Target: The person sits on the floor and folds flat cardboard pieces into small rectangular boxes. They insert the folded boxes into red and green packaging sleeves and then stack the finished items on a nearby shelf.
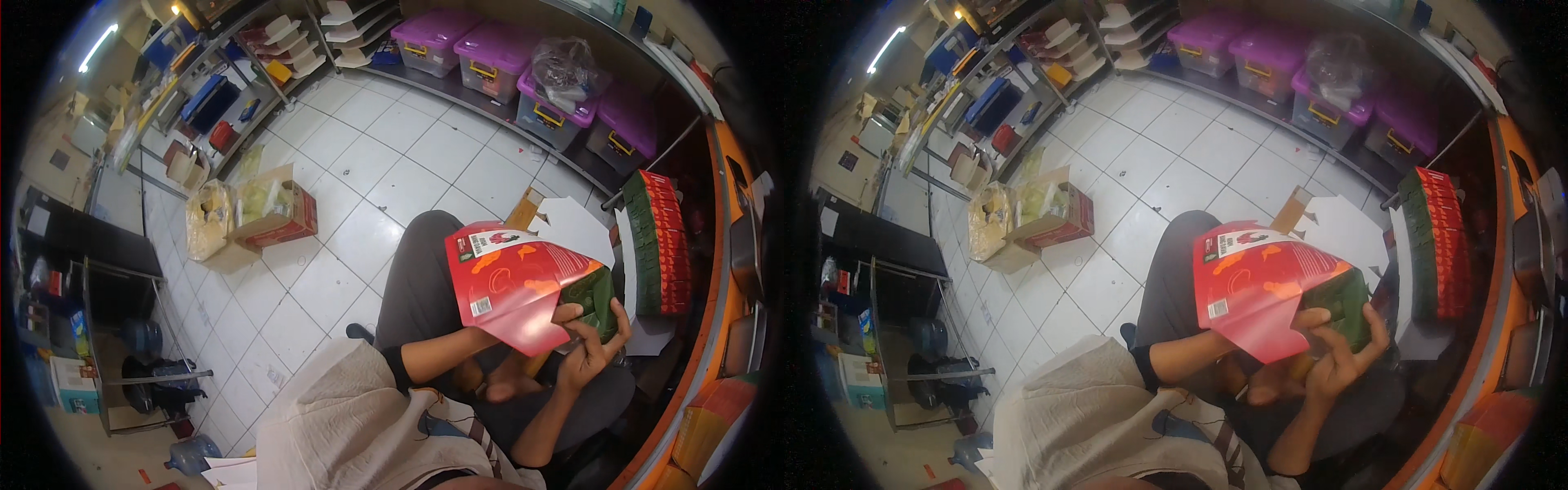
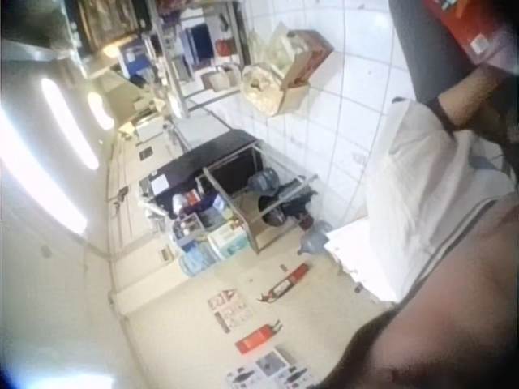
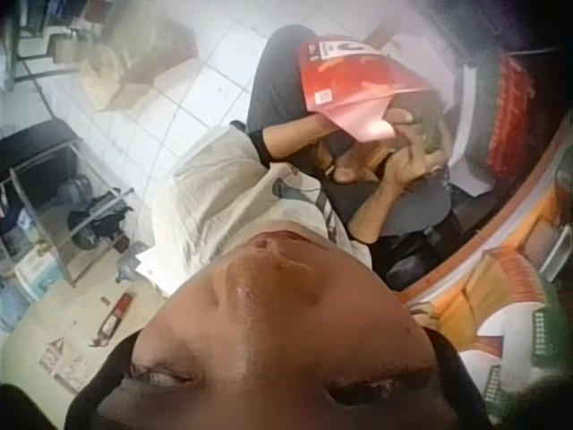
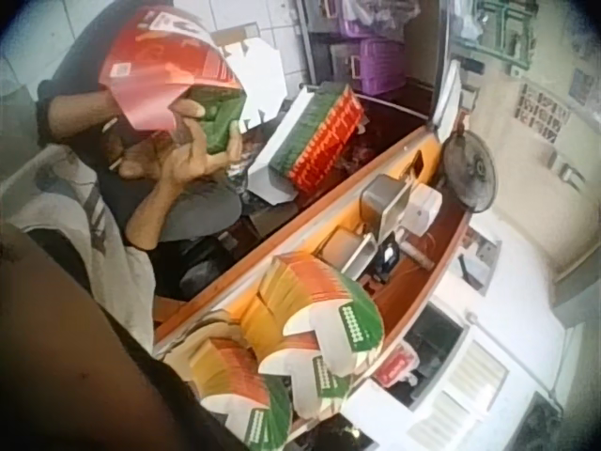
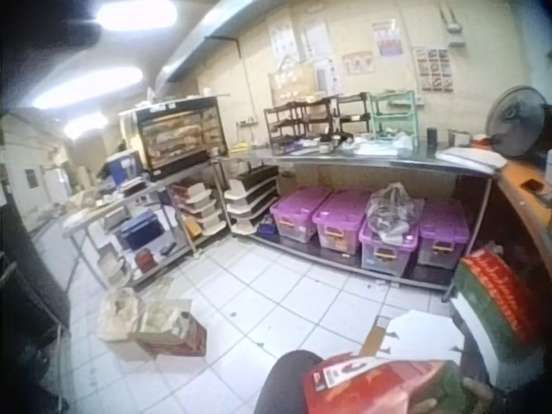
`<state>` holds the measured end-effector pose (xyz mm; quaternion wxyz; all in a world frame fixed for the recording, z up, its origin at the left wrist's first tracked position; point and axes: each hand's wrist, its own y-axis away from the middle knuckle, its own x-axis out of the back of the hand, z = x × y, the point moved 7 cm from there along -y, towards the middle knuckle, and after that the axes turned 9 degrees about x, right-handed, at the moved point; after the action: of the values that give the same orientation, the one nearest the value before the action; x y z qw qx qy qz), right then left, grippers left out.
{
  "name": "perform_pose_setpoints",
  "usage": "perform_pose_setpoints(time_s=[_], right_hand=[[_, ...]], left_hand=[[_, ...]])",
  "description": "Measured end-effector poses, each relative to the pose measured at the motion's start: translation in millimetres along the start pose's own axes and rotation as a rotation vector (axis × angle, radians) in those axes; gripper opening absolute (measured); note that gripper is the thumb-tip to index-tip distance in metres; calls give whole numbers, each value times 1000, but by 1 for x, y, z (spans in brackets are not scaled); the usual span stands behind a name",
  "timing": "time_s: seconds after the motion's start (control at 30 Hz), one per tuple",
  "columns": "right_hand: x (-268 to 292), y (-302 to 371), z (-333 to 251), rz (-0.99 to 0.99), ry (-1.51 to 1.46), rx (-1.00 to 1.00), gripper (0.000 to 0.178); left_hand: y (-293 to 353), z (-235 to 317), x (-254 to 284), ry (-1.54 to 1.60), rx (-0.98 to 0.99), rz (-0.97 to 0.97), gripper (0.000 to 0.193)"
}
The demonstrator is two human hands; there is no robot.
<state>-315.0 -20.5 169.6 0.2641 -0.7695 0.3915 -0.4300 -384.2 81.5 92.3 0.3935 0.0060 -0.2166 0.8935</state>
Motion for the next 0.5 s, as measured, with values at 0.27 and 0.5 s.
perform_pose_setpoints(time_s=[0.27,0.5], right_hand=[[-7,-1,-20,-150,195,215,11],[-13,-1,-3,-173,66,92,13]], left_hand=[[-12,0,16,168,515,-132,34],[-8,-24,6,642,528,-107,30]])
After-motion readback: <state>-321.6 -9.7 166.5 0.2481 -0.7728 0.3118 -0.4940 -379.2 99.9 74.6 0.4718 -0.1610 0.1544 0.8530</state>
